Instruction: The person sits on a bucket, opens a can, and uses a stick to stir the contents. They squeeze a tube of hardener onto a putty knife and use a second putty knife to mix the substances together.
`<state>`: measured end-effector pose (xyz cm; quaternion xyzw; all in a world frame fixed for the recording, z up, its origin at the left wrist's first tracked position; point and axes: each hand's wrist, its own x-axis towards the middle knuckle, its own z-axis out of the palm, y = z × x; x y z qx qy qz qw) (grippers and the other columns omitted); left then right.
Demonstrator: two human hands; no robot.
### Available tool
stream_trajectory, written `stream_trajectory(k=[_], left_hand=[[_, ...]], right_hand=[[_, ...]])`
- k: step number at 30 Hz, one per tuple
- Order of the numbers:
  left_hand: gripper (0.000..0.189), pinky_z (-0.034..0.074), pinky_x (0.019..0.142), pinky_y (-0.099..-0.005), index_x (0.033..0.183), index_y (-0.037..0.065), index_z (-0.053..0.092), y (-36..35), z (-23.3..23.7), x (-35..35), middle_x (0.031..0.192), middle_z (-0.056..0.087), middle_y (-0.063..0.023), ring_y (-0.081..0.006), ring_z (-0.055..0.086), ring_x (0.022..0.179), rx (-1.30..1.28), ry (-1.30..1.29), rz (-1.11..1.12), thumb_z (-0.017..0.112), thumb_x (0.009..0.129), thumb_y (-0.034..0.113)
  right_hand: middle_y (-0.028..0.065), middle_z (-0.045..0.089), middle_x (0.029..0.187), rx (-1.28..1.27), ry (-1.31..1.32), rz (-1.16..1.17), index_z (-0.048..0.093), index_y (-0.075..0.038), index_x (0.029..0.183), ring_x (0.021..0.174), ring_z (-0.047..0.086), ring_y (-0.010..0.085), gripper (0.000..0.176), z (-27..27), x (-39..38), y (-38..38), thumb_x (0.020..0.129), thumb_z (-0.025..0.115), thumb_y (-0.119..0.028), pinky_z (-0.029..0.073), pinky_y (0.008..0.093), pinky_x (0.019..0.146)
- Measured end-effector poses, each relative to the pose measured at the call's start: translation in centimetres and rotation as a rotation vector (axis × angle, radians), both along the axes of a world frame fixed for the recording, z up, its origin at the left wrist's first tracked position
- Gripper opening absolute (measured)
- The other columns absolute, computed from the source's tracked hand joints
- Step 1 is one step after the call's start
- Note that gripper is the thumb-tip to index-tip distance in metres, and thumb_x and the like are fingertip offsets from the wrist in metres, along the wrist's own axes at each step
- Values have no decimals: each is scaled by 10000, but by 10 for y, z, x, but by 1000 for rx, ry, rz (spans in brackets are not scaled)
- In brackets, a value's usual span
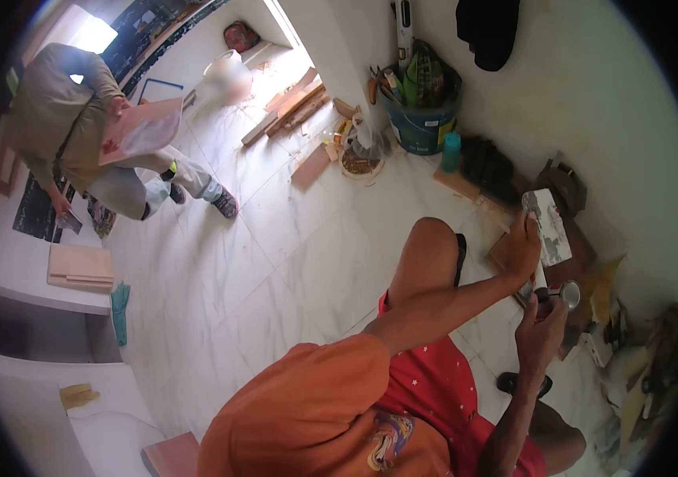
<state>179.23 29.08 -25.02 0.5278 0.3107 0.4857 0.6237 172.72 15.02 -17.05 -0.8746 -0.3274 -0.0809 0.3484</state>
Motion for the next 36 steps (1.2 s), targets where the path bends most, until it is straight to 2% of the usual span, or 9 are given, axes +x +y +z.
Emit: stream_trajectory(k=[6,8,12,14,21,26,27,34,36], left_hand=[[344,439,811,-464,1019,-14,549,0,4,-1,907,607,-254,-449,565,868,-42,100,18,379,1051,284],[361,434,811,-471,1000,-20,544,0,14,-7,881,596,-255,-459,554,855,-32,58,-8,385,1047,302],[356,445,801,-475,1030,-29,534,3,15,-14,905,612,-257,-446,597,868,57,103,-56,390,1052,296],[368,436,788,-477,988,-43,542,6,6,-11,877,595,-263,-438,571,822,110,132,-23,396,1051,289],[361,430,759,-466,893,-63,519,3,13,-13,817,580,-271,-428,535,760,108,106,-34,411,1035,250],[351,433,751,-445,874,-62,517,-1,15,-14,803,582,-233,-366,540,740,113,67,-75,423,1030,237],[351,433,752,-440,873,-63,516,-3,20,-15,802,581,-225,-353,540,739,96,71,-93,422,1030,237],[379,456,786,-388,924,-80,520,-12,21,12,884,608,-201,-280,557,791,-148,-73,-143,405,1040,262],[360,523,748,-380,1049,-39,511,-8,27,16,1027,610,-159,-242,606,893,-301,-126,-220,399,1044,303]], right_hand=[[218,602,817,-183,37,17,586,19,980,708,599,410,275,-34,23,-16,986,583,-256,462,463,635],[222,593,800,4,-122,25,570,19,1014,701,593,429,289,-10,5,-4,979,589,-267,459,476,627],[242,600,770,-65,-6,24,568,1,954,706,594,440,289,-20,9,-7,971,594,-287,447,499,604],[227,604,758,-109,230,2,551,-11,915,691,594,434,284,-11,9,-6,962,609,-285,444,500,589],[171,597,646,38,67,-56,571,5,869,581,597,346,340,-15,-3,-1,991,577,-313,429,449,543],[157,569,611,29,481,-119,567,12,810,506,596,262,452,-6,1,-6,1009,517,-391,445,408,532],[243,598,640,36,505,-143,578,18,797,632,597,454,472,-8,1,-6,1016,476,-387,432,539,626],[206,615,622,-26,531,-182,607,26,833,612,634,380,462,28,26,-44,1007,496,-387,472,485,640],[207,629,640,-90,498,-215,613,27,856,612,647,361,446,39,47,-70,1004,502,-378,492,458,638]])
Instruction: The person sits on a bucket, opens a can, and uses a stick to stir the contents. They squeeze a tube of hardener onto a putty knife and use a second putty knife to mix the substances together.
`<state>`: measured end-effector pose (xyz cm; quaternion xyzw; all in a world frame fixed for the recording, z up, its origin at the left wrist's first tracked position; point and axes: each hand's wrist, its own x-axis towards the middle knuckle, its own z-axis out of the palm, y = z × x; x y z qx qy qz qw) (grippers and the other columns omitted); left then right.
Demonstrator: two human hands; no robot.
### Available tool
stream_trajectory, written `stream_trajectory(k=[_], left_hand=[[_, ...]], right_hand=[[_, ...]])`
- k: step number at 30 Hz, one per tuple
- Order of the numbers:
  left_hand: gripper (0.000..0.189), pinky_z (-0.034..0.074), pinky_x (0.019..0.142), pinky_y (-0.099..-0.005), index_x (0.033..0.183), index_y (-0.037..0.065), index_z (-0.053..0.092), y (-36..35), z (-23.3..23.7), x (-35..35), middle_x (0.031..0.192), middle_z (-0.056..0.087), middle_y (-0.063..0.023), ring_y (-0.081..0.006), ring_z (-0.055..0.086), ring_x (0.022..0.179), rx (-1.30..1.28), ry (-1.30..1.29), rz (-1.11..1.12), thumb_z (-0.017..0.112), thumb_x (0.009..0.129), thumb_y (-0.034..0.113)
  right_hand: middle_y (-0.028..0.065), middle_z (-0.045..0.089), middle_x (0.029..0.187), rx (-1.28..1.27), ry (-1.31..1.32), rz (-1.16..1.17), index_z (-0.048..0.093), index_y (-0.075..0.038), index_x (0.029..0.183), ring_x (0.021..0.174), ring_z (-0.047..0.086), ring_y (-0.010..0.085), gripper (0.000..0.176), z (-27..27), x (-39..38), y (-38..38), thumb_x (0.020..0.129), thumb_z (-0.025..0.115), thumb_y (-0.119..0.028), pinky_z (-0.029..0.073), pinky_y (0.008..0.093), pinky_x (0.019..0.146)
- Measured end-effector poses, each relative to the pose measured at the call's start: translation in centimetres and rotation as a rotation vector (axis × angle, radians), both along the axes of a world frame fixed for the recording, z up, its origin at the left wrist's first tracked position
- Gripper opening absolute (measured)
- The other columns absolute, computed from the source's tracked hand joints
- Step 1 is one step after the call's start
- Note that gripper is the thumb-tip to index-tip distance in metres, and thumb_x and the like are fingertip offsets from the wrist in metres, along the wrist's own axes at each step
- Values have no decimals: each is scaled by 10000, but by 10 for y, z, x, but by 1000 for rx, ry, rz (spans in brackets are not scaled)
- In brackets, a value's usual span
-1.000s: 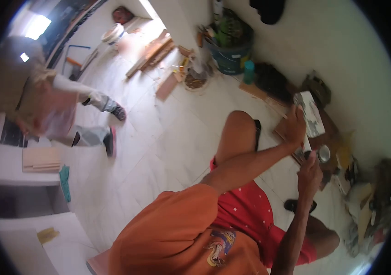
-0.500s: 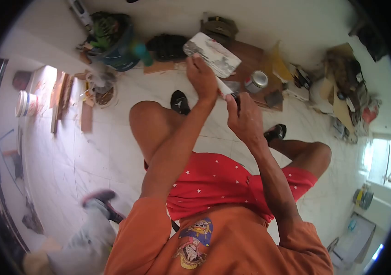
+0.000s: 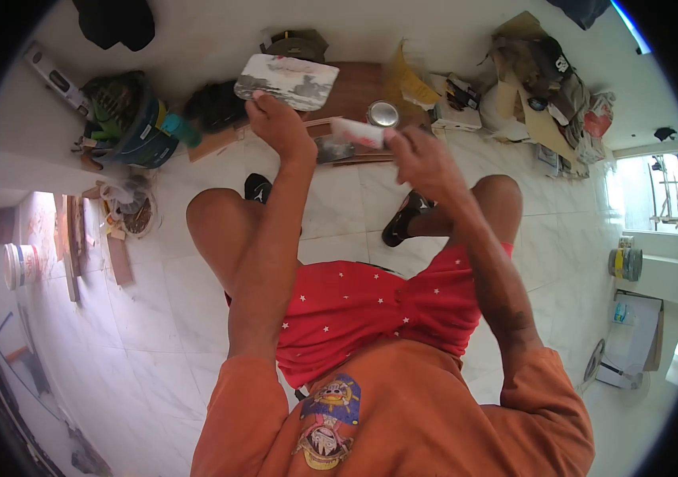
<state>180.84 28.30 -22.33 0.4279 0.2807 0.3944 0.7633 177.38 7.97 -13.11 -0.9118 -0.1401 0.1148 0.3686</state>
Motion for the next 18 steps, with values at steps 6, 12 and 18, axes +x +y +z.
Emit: stream_trajectory(k=[6,12,18], left_hand=[[360,579,709,-379,1248,57,477,6,39,-7,1247,565,-110,-221,616,1053,-201,-109,-55,401,1043,342],[374,549,797,-363,1300,98,473,15,37,-19,1284,548,-95,-221,594,1111,-171,-140,-132,426,1046,368],[437,536,898,-399,1361,54,458,64,19,-65,1318,533,-107,-236,574,1169,-14,43,-159,477,1038,348]], right_hand=[[121,651,759,-67,37,-170,628,29,958,599,643,181,435,17,90,-69,981,543,-397,493,319,542],[89,647,797,342,398,-424,637,21,986,617,644,185,374,-133,176,-88,969,591,-350,511,318,529],[86,629,755,652,592,-643,629,14,964,597,637,185,383,-270,202,-69,999,558,-361,489,326,502]])
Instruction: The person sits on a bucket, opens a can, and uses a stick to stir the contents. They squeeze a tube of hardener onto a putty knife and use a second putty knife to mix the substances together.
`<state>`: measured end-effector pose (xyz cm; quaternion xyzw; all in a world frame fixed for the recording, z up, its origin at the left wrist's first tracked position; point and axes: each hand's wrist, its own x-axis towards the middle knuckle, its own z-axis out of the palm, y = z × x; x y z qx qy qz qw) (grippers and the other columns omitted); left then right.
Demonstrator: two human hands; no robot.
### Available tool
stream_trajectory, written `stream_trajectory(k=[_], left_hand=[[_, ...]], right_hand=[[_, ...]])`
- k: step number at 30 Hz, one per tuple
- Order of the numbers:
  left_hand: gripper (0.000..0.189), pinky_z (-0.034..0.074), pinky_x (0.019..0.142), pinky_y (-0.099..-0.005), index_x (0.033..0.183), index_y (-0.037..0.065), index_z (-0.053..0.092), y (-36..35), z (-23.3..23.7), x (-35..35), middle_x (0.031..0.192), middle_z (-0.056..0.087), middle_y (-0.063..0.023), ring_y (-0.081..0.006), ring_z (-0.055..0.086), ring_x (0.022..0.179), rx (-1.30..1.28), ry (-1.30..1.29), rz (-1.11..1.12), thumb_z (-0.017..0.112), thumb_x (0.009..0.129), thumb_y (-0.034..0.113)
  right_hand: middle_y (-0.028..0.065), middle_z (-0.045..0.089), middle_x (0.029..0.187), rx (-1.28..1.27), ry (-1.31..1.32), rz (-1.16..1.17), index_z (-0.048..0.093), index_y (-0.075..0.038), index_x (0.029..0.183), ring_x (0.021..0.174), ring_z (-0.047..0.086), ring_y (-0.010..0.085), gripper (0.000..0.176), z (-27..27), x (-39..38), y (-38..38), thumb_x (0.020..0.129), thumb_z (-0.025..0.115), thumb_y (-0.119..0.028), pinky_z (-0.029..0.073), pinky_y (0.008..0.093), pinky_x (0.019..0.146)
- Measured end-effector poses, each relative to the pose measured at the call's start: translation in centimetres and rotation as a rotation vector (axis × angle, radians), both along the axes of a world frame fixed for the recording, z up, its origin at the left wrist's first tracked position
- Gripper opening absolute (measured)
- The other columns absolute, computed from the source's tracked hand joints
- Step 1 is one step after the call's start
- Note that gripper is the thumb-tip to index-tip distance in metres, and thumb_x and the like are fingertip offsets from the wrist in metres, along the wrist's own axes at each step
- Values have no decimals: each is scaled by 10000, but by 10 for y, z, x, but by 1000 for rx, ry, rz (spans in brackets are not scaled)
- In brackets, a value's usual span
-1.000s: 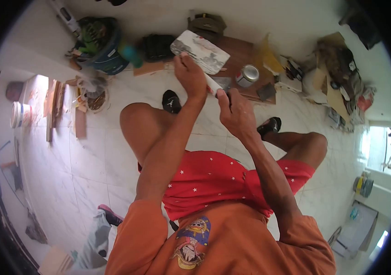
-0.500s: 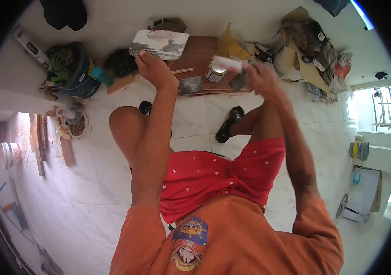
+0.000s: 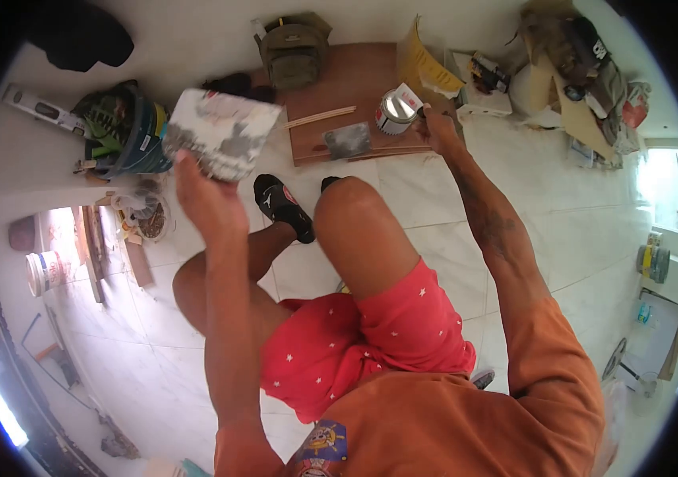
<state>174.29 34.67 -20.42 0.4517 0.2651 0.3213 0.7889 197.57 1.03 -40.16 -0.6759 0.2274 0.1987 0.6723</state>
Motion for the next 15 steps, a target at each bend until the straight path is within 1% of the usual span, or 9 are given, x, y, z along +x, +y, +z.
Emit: stream_trajectory(k=[1,2,3,4,6,7,10,13,15], left_hand=[[448,515,968,-417,1385,29,458,8,2,-9,1348,552,-99,-239,580,1194,-22,54,24,512,1031,297],[457,509,976,-414,1388,23,455,18,0,-17,1352,549,-99,-239,576,1197,14,75,13,511,1032,303],[466,502,984,-411,1391,17,452,28,-2,-25,1357,546,-100,-240,573,1201,48,94,4,511,1033,309],[475,495,992,-408,1393,11,448,30,-1,-29,1361,543,-101,-241,569,1204,79,110,-5,510,1033,314],[491,477,1012,-394,1400,4,437,30,6,-34,1364,541,-100,-238,565,1206,62,163,-7,506,1036,326],[499,468,1022,-387,1403,0,431,30,9,-34,1365,540,-99,-236,563,1208,52,183,-4,504,1037,332],[511,424,1058,-378,1412,-2,416,35,0,-39,1385,516,-98,-225,527,1243,55,179,-10,498,1041,340],[587,389,1080,-381,1462,-11,355,51,-20,-57,1454,424,-121,-232,456,1301,50,198,-11,499,1036,367],[586,388,1081,-379,1461,-13,354,60,-31,-71,1466,412,-122,-235,450,1308,33,215,38,499,1037,364]], right_hand=[[87,627,740,-11,-12,-3,629,12,952,585,634,188,386,-12,2,0,1001,555,-364,480,326,493],[87,625,724,-23,-26,-6,629,10,940,573,631,191,390,-15,-1,4,1002,551,-367,471,326,484],[106,632,697,-177,-38,27,636,21,868,535,620,200,480,-13,-2,3,1004,523,-426,448,326,454],[111,634,693,-245,-39,63,635,22,837,528,618,201,514,-16,1,1,1001,514,-450,447,329,448],[122,640,685,-388,-42,136,632,25,775,514,614,202,585,-19,5,-5,995,495,-499,443,334,436],[124,641,675,-406,-47,182,625,24,716,520,613,199,646,-23,6,-7,985,470,-543,445,335,431],[85,653,753,-404,50,150,642,-29,866,583,619,167,565,-30,5,-15,950,526,-575,483,324,498],[78,658,776,-373,55,115,633,-32,935,648,644,175,536,-43,-22,-16,971,492,-548,507,330,541],[79,666,813,-258,41,269,611,-21,1011,713,669,196,494,-92,-55,-7,992,469,-494,524,348,571]])
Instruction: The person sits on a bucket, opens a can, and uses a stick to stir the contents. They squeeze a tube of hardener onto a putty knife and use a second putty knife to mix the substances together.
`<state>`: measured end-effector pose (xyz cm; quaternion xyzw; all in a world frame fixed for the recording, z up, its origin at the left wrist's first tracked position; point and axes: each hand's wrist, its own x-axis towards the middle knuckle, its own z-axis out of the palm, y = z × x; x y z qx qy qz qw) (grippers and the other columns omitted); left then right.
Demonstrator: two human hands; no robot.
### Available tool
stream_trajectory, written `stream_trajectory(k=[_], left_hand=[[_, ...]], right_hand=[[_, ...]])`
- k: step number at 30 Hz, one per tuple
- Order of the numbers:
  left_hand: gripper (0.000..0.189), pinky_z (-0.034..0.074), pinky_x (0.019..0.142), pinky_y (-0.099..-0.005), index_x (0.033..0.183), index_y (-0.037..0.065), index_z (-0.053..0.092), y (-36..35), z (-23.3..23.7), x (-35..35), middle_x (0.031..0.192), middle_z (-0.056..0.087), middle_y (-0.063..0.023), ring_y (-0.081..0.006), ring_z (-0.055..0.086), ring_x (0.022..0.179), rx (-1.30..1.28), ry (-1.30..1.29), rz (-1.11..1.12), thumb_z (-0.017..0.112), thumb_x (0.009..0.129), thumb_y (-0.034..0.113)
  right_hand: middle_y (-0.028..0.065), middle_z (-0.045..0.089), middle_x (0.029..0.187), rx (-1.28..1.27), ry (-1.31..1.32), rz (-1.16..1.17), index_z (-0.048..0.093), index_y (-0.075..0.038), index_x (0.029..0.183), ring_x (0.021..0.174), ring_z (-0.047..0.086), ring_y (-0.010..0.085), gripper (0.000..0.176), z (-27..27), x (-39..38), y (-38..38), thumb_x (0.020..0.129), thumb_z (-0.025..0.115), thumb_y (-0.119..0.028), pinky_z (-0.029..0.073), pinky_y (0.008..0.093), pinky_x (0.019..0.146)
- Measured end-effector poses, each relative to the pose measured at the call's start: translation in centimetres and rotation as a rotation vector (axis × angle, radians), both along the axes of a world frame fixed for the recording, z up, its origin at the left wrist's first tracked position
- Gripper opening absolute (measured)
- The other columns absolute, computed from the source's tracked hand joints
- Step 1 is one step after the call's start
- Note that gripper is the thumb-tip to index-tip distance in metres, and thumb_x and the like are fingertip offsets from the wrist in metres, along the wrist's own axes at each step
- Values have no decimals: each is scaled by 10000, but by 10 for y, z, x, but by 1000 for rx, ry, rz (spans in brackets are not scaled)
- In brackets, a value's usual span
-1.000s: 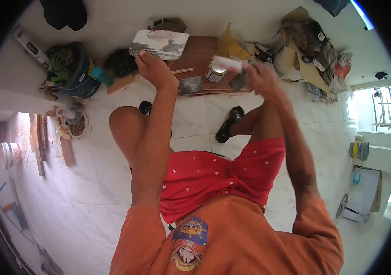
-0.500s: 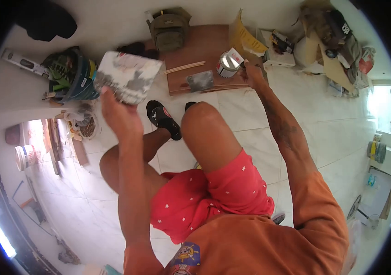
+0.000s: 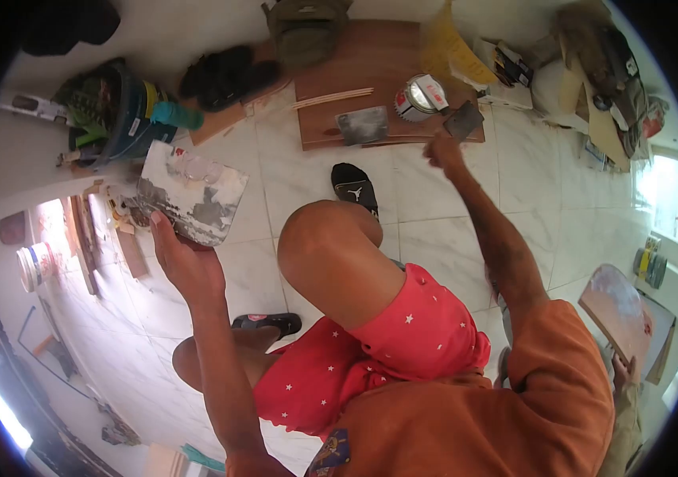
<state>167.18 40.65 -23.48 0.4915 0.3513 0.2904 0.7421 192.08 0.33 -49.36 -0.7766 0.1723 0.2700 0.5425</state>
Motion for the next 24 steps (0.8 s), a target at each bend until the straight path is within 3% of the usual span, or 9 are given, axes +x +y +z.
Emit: stream_trajectory(k=[2,4,6,8,11,14,17,20,24], left_hand=[[593,387,1084,-377,1463,-16,348,9,-13,-18,1473,404,-122,-237,442,1317,-23,37,39,498,1038,368],[607,385,1088,-375,1468,-21,339,21,-26,-36,1477,399,-121,-239,430,1328,-53,87,65,494,1038,379],[589,385,1089,-372,1472,-27,327,40,-49,-62,1483,395,-140,-250,429,1331,198,278,-28,475,1050,356],[512,391,1086,-372,1464,-40,323,44,-41,-73,1496,388,-188,-280,434,1328,830,834,-201,429,1074,274],[488,398,1080,-369,1446,-51,340,62,-33,-70,1474,409,-200,-290,452,1310,-83,167,148,388,1085,273],[532,405,1067,-352,1422,-55,377,66,-33,-90,1420,445,-169,-256,467,1279,728,819,-113,345,1088,359],[568,410,1052,-336,1397,-53,409,76,-31,-105,1369,467,-147,-222,478,1242,-3,322,129,303,1088,411],[548,412,1042,-329,1388,-45,418,83,-26,-138,1356,472,-145,-207,486,1219,286,562,6,306,1090,400],[554,420,1032,-336,1387,-46,415,86,-15,-178,1354,479,-144,-208,500,1206,5,295,234,326,1084,408]], right_hand=[[173,680,1083,99,338,1,551,43,1219,959,697,276,568,0,-29,43,986,536,-475,566,417,766],[283,611,1158,321,468,-223,467,64,1268,1002,670,376,590,-33,-38,75,946,655,-393,561,481,811],[295,551,1249,382,440,-404,364,112,1325,1075,622,401,709,-64,-39,109,935,678,-390,536,497,879],[306,516,1253,413,429,-628,341,84,1323,1083,583,416,661,-82,-32,139,936,692,-321,520,537,889],[257,544,1204,442,452,-726,406,9,1271,1036,591,371,513,-113,-19,158,946,676,-283,517,513,844],[211,574,1153,440,452,-779,483,-42,1207,997,593,320,374,-122,-19,164,953,662,-250,510,476,810],[183,599,1110,461,374,-674,545,-37,1126,973,598,285,246,-113,-32,158,953,635,-186,506,441,804],[182,614,1078,496,337,-622,571,-35,1077,984,603,279,163,-123,-35,141,945,597,-127,507,444,814],[244,539,1207,553,388,-694,496,10,1164,1026,587,335,267,-112,-34,132,954,570,-137,512,484,861]])
